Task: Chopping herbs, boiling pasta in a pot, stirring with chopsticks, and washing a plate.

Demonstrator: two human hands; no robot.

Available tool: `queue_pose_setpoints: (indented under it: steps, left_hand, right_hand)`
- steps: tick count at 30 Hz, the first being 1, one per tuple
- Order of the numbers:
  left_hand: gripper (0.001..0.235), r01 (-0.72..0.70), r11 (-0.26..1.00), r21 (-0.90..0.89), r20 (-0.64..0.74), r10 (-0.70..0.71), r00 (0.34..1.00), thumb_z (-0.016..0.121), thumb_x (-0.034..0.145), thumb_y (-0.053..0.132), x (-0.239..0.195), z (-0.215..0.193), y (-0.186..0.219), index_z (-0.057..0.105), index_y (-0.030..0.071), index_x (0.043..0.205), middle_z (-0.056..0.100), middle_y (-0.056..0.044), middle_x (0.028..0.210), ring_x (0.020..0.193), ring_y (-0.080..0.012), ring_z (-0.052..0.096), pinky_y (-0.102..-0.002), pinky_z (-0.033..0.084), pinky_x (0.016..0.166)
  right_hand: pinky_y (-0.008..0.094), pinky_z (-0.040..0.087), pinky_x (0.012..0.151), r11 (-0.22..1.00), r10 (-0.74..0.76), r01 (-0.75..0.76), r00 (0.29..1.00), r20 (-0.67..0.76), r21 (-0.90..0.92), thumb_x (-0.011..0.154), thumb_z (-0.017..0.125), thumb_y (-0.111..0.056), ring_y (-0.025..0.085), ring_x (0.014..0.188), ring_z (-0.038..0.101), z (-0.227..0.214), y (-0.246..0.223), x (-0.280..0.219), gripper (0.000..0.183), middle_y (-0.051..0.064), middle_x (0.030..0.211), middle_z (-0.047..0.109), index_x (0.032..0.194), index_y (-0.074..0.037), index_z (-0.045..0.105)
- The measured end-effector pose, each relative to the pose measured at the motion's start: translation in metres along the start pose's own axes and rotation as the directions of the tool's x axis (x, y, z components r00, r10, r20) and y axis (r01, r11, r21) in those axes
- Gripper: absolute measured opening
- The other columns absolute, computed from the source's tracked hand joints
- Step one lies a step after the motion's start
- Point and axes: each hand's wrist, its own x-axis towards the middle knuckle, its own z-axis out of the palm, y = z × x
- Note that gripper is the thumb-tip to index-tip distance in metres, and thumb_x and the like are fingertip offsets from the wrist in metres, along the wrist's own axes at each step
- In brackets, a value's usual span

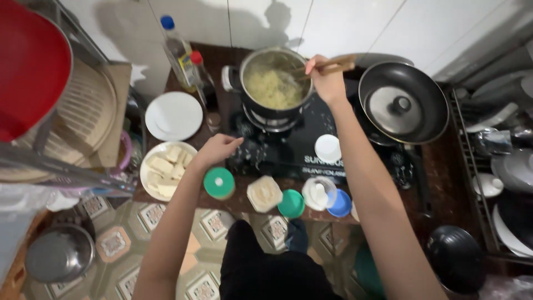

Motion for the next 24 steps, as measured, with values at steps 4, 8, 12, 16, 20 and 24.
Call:
queue_pose_setpoints:
  steps: [4, 8, 12, 16, 20, 24]
  left_hand:
    - [0.051, -0.048, 0.995, -0.085, -0.066, 0.043, 0.997, 0.062, 0.094, 0.050, 0.014, -0.059, -0.020, 0.078, 0.003, 0.103, 0.072, -0.006, 0.073, 0.064, -0.0125, 0.064, -0.030, 0.052, 0.063]
    - [0.048, -0.110, 0.954, -0.280, -0.027, 0.107, 0.994, 0.061, 0.096, 0.041, 0.048, -0.099, -0.042, 0.075, 0.002, 0.120, 0.073, 0.001, 0.081, 0.067, -0.0065, 0.060, -0.026, 0.051, 0.062]
    - [0.051, -0.122, 0.928, -0.353, -0.026, 0.121, 0.992, 0.061, 0.101, 0.038, 0.091, -0.103, -0.035, 0.071, -0.001, 0.133, 0.065, 0.000, 0.083, 0.069, -0.0072, 0.056, -0.025, 0.049, 0.062]
    - [0.067, -0.083, 0.799, -0.596, -0.101, 0.027, 0.994, 0.067, 0.098, 0.036, 0.139, -0.082, -0.011, 0.043, 0.005, 0.152, 0.066, -0.004, 0.098, 0.077, -0.0101, 0.060, -0.028, 0.051, 0.064]
    - [0.059, -0.208, 0.742, -0.637, -0.268, 0.040, 0.963, 0.064, 0.097, 0.039, 0.156, -0.068, 0.012, 0.054, 0.006, 0.145, 0.068, -0.004, 0.108, 0.086, -0.0100, 0.066, -0.029, 0.059, 0.070]
    - [0.054, -0.159, 0.745, -0.648, -0.267, -0.027, 0.963, 0.061, 0.098, 0.041, 0.159, -0.067, 0.025, 0.053, 0.008, 0.141, 0.067, -0.002, 0.108, 0.087, -0.0089, 0.066, -0.027, 0.058, 0.072]
  right_hand:
    - [0.031, 0.057, 0.091, 0.983, 0.056, -0.056, 0.998, 0.007, 0.173, 0.097, 0.060, 0.008, 0.017, 0.104, 0.071, 0.025, 0.014, 0.018, 0.021, 0.006, 0.099, 0.073, 0.085, -0.008, 0.061]
    - [0.035, 0.061, 0.094, 0.916, 0.262, -0.350, 0.893, 0.366, 0.198, 0.097, 0.065, -0.002, 0.021, 0.117, 0.072, -0.003, -0.034, 0.037, 0.019, 0.010, 0.106, 0.076, 0.079, -0.009, 0.062]
    - [0.037, 0.060, 0.094, 0.918, 0.314, -0.382, 0.863, 0.396, 0.106, 0.096, 0.066, -0.009, 0.024, 0.117, 0.073, -0.037, -0.070, 0.040, 0.020, 0.012, 0.105, 0.078, 0.076, -0.009, 0.061]
    - [0.037, 0.060, 0.094, 0.911, 0.361, -0.413, 0.813, 0.457, 0.016, 0.093, 0.067, -0.010, 0.024, 0.114, 0.074, -0.015, -0.083, 0.041, 0.017, 0.013, 0.105, 0.078, 0.077, -0.010, 0.063]
    - [0.035, 0.062, 0.092, 0.982, 0.181, -0.189, 0.876, 0.447, -0.028, 0.093, 0.063, -0.001, 0.024, 0.114, 0.073, 0.003, -0.066, 0.038, 0.016, 0.013, 0.108, 0.077, 0.078, -0.006, 0.060]
    - [0.033, 0.063, 0.090, 0.992, 0.122, -0.100, 0.917, 0.381, -0.077, 0.093, 0.059, 0.005, 0.025, 0.114, 0.075, -0.005, -0.059, 0.051, 0.016, 0.012, 0.102, 0.076, 0.081, -0.004, 0.059]
